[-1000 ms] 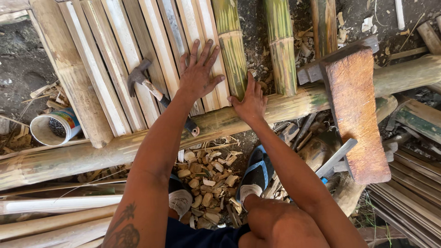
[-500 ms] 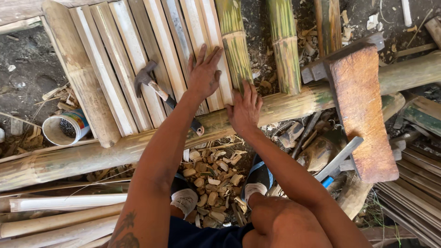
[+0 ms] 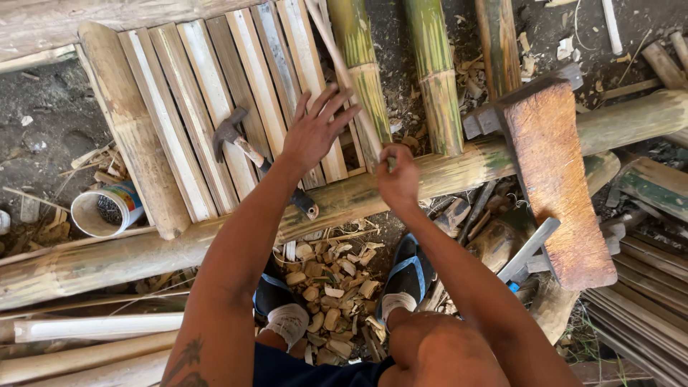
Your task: The person assembles a bamboo frame by cutting bamboo strips to length with a hand saw, placing them into a bamboo jig, and securing them with a hammer and nails. The person repeatedly measures, cuts, and hammers multiple strips into place.
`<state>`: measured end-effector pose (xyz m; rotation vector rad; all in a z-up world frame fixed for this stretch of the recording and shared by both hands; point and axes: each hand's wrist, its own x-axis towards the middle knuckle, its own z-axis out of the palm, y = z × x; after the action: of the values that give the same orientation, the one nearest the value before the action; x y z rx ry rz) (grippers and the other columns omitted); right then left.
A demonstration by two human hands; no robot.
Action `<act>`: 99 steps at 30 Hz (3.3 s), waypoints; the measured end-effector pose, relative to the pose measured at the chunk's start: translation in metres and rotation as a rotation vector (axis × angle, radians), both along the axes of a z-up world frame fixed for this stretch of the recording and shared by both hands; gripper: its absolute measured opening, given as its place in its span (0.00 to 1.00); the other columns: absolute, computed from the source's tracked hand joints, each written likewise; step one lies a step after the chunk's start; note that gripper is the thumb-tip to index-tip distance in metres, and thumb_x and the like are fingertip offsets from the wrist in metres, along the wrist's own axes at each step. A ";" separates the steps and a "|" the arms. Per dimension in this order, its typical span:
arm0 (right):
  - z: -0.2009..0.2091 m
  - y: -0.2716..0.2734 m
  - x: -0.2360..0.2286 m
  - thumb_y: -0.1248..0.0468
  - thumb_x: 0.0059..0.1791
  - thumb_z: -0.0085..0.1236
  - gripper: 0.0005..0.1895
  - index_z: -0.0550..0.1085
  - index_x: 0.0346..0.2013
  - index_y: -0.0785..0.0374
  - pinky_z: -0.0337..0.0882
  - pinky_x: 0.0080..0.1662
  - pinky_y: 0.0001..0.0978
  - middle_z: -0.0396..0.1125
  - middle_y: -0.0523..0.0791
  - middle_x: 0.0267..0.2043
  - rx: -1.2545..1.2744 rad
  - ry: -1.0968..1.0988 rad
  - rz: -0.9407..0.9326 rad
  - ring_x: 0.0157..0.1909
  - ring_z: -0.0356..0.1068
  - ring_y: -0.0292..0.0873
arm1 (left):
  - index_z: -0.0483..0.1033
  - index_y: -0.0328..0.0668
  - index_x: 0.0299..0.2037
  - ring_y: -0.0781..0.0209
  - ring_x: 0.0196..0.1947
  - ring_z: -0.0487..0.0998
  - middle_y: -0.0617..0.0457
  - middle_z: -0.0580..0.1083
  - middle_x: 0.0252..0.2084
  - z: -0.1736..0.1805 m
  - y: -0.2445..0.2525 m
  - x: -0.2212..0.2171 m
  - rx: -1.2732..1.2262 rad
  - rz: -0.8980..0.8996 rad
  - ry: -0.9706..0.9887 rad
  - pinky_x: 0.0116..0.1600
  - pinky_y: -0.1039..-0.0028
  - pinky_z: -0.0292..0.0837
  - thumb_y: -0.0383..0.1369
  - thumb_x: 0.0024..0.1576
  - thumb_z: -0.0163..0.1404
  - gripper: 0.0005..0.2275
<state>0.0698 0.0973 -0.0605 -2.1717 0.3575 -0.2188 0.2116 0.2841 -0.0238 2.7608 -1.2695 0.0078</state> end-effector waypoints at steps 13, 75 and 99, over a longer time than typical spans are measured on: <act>0.141 -0.082 0.029 0.61 0.59 0.59 0.35 0.52 0.76 0.52 0.79 0.59 0.42 0.64 0.53 0.68 0.237 -0.591 0.085 0.68 0.66 0.44 | 0.74 0.48 0.55 0.60 0.39 0.83 0.51 0.79 0.45 0.053 -0.064 0.043 -0.824 0.129 0.183 0.40 0.75 0.82 0.30 0.72 0.44 0.07; 0.011 -0.001 0.014 0.49 0.43 0.68 0.54 0.45 0.75 0.55 0.56 0.67 0.54 0.49 0.53 0.74 -0.237 0.362 0.113 0.73 0.51 0.59 | 0.57 0.42 0.67 0.44 0.60 0.60 0.41 0.58 0.59 -0.012 -0.118 0.005 -0.442 1.323 0.458 0.59 0.53 0.63 0.34 0.55 0.56 0.30; -0.036 -0.186 -0.351 0.55 0.47 0.62 0.30 0.64 0.57 0.65 0.67 0.55 0.57 0.67 0.61 0.52 -0.085 0.612 -0.633 0.55 0.66 0.66 | 0.68 0.33 0.61 0.62 0.52 0.79 0.49 0.76 0.50 0.167 -0.303 -0.176 -1.172 -0.319 0.995 0.57 0.70 0.75 0.29 0.69 0.47 0.12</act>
<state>-0.2808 -0.0886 -0.0961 -2.1070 1.4039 0.0972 0.0360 -0.0189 0.1435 1.2370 -0.8921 -0.4269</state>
